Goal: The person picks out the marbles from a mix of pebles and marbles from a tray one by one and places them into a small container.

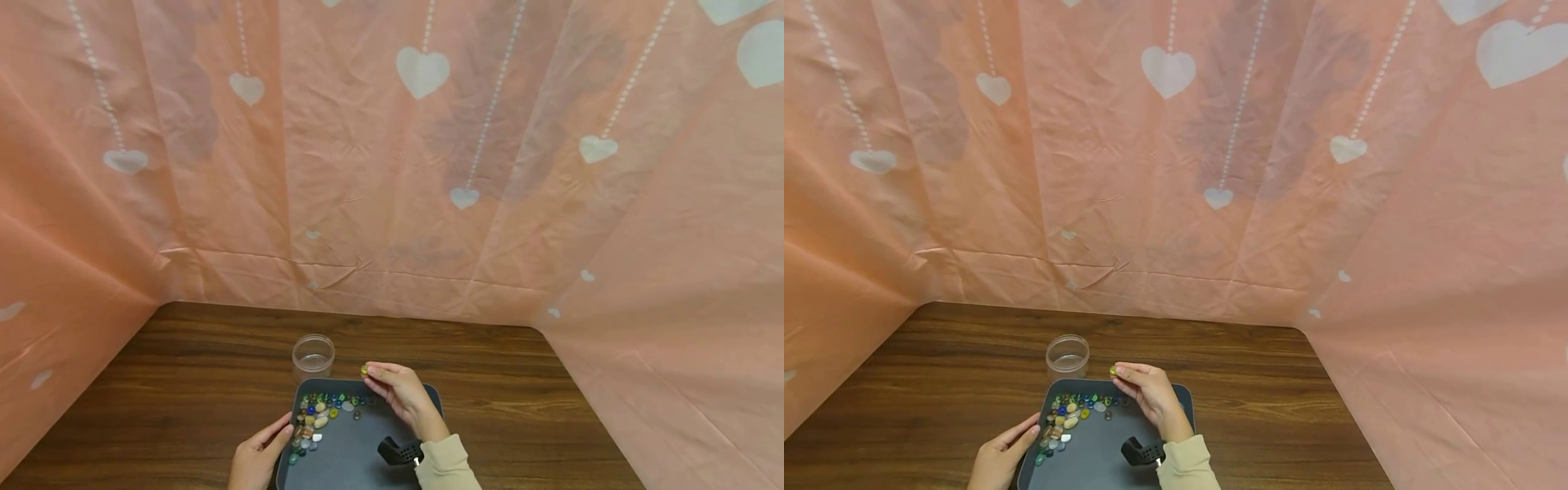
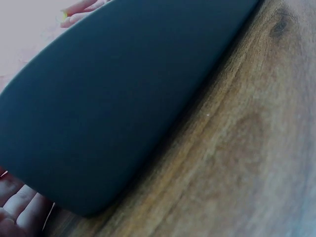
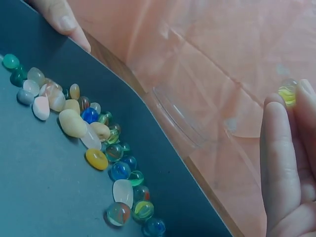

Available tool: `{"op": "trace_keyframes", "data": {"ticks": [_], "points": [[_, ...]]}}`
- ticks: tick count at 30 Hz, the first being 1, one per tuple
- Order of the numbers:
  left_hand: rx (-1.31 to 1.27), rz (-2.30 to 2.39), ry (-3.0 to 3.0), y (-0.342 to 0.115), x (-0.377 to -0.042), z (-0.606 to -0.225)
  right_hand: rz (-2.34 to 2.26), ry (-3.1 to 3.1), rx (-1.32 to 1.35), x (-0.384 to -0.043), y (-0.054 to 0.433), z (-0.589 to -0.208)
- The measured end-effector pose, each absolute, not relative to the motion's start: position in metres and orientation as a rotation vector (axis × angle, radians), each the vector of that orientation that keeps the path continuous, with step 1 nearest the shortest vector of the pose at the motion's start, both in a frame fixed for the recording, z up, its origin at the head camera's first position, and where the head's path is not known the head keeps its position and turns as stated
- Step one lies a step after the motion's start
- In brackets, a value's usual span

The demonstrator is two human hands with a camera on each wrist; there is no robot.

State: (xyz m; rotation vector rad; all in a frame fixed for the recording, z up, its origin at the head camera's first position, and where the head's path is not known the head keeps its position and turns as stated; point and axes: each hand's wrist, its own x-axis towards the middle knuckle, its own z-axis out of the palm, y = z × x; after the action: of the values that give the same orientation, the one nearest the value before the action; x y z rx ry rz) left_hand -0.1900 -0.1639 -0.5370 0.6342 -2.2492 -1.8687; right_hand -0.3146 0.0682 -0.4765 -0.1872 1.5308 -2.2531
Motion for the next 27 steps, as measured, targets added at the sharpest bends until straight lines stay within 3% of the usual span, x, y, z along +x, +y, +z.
{"op": "trace_keyframes", "data": {"ticks": [20, 27], "points": [[0.665, -1.888, -2.253, -0.165, -0.191, -0.537, -2.312, 1.564, -0.185, -0.341, 0.038, -0.462], [0.666, -1.879, -2.26, -0.165, -0.19, -0.537, -2.216, 1.878, -0.261, -0.354, 0.013, -0.451]]}}
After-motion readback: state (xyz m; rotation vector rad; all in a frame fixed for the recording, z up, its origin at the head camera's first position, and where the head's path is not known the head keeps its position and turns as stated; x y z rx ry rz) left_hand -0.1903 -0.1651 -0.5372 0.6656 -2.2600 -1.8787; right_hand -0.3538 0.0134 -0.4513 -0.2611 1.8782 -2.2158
